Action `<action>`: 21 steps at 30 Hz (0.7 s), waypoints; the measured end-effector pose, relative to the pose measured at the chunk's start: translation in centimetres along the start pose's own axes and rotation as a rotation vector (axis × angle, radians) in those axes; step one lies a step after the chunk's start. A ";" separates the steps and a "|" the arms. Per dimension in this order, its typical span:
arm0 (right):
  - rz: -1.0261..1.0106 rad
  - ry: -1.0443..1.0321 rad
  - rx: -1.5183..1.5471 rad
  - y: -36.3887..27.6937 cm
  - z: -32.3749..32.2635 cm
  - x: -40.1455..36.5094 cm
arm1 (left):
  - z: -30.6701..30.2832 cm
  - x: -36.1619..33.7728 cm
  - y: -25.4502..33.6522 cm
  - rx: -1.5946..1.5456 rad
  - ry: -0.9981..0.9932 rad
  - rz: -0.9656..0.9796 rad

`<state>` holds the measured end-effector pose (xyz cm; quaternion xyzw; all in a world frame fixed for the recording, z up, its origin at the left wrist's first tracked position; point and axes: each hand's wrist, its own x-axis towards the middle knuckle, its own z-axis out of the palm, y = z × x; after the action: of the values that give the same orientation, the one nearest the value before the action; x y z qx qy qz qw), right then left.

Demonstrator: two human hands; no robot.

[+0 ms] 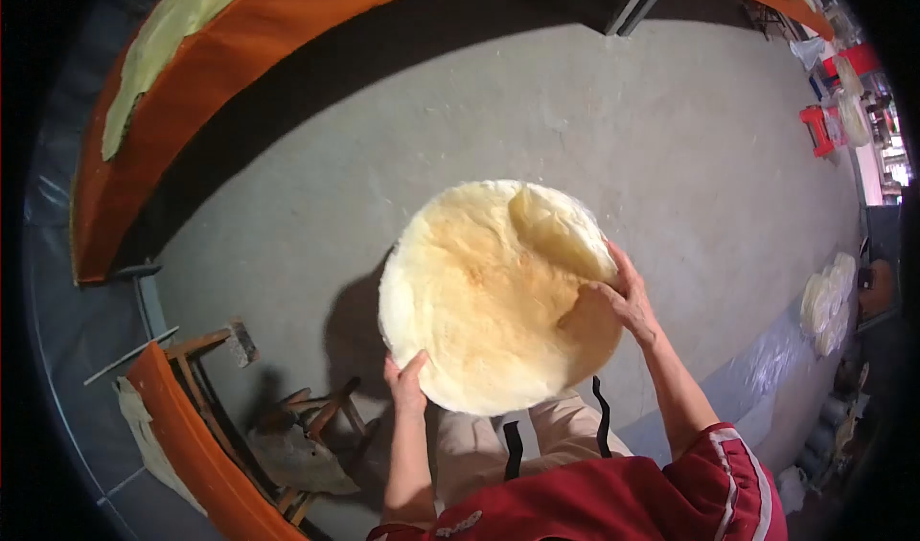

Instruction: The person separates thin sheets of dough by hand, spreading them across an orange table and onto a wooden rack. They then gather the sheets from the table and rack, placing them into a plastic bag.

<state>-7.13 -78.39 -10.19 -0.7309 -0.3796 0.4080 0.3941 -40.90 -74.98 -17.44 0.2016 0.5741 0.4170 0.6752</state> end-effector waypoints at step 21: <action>0.572 -0.114 -0.621 19.2 -0.2 -9.2 | -8.8 5.8 -1.7 0.287 -0.042 -0.503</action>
<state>-6.00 -94.18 -24.40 -0.8668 -0.2877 0.4072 0.0047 -48.68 -73.17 -24.48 0.1551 0.6452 0.1468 0.7336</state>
